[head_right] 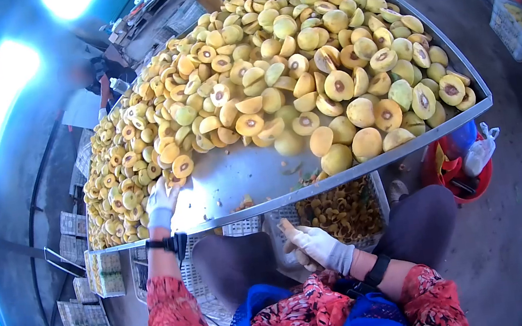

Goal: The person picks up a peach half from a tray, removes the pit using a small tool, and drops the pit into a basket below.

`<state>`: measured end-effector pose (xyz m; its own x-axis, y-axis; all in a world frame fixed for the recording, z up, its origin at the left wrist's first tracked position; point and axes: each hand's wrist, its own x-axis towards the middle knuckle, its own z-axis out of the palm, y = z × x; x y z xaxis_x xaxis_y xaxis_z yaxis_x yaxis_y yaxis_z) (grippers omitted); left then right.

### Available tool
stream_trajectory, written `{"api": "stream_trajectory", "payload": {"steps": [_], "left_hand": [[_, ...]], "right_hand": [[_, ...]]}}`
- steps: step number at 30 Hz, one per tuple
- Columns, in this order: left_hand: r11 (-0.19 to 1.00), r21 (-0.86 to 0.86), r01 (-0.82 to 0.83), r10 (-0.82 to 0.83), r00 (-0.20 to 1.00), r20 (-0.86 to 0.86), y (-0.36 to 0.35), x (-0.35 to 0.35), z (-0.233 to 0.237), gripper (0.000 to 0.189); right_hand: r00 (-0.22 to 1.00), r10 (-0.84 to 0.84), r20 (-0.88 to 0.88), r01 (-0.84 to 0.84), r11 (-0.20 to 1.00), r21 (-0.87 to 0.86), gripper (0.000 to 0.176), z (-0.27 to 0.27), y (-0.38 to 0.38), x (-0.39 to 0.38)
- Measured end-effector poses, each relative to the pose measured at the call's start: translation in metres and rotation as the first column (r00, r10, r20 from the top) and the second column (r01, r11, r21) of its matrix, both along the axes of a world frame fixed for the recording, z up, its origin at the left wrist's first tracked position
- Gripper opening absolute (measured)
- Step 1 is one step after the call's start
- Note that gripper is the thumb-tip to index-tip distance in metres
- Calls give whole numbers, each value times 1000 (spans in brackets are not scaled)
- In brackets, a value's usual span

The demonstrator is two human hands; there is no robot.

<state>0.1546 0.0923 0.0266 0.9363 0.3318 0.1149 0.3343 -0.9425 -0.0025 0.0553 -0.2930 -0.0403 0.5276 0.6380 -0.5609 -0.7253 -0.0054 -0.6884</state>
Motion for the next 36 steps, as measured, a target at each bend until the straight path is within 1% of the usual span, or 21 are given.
{"api": "stream_trajectory", "payload": {"steps": [2, 4, 7, 10, 11, 12, 13, 14, 16, 17, 18, 19, 20, 21, 22, 27, 28, 29, 30, 32, 36], "left_hand": [[998, -29, 53, -52, 998, 32, 20, 46, -32, 55], [994, 40, -101, 103, 992, -68, 6, 73, -44, 55], [987, 25, -157, 158, 987, -21, 9, 97, -65, 59], [970, -73, -234, 226, 969, -104, 8, 95, -78, 61], [883, -419, -211, 203, 977, -64, 2, 90, -78, 62], [687, -711, -150, 197, 980, -16, -6, 86, -77, 64], [674, -719, -168, 214, 977, -28, -13, 82, -75, 65], [760, -633, -151, 143, 988, -64, -14, 80, -72, 60], [797, -604, 28, -4, 999, 40, -19, 69, -71, 55], [869, -481, 116, -79, 992, 98, -36, 58, -58, 57], [871, -476, 119, -81, 992, 100, -54, 45, -48, 57], [727, -580, 367, -237, 927, 291, -71, 32, -40, 56], [524, -614, 591, -337, 805, 488, -87, 18, -29, 56], [623, -449, 641, -450, 763, 464, -102, 4, -13, 59], [685, -265, 679, -554, 721, 415, -114, -10, 1, 63], [629, -185, 755, -627, 633, 454, -153, -51, -4, 57], [540, -513, 668, -416, 741, 527, -161, -59, -14, 54], [339, -771, 539, -191, 842, 505, -168, -65, -19, 52], [339, -773, 536, -189, 844, 502, -172, -72, -18, 52], [-106, -983, 149, 42, 989, 145, -180, -86, -13, 48], [-229, -930, 286, 37, 958, 285, -194, -96, -34, 51]], "right_hand": [[1000, -21, 12, 20, 999, 25, 66, -7, 3, 1], [999, -20, -30, 21, 999, 36, 58, -9, 4, 3], [999, -31, -13, 31, 999, 20, 56, -12, 8, 6], [997, -30, 73, 30, 1000, 2, 54, -6, 10, 6], [996, -19, 91, 18, 1000, 9, 52, -5, 10, 6], [994, -6, 111, 5, 1000, 17, 50, -4, 10, 6], [993, -6, 114, 3, 1000, 22, 50, -6, 10, 5], [989, 0, 145, -4, 999, 33, 50, -9, 10, 3], [984, 2, 179, -10, 999, 44, 49, -9, 7, 0], [941, -8, 339, 17, 1000, -24, 49, -7, 5, -1], [871, -9, 491, 58, 995, -85, 50, -5, 4, -2], [870, -13, 494, 60, 995, -81, 50, -6, 4, -2], [755, -13, 655, 138, 981, -139, 50, -10, 4, -2], [613, 7, 790, 222, 958, -181, 49, -11, 4, -3], [612, 7, 790, 220, 959, -179, 49, -7, 2, -3], [529, -26, 848, 252, 959, -127, 39, 4, -2, -4], [530, -23, 847, 250, 959, -130, 39, 3, -1, -4], [522, -33, 852, 264, 957, -124, 38, 2, -1, -4], [515, -44, 856, 277, 954, -118, 37, 5, -1, -4], [500, -12, 866, 277, 949, -147, 37, 13, -1, -1], [488, 38, 872, 269, 944, -192, 38, 18, 5, 0]]}}
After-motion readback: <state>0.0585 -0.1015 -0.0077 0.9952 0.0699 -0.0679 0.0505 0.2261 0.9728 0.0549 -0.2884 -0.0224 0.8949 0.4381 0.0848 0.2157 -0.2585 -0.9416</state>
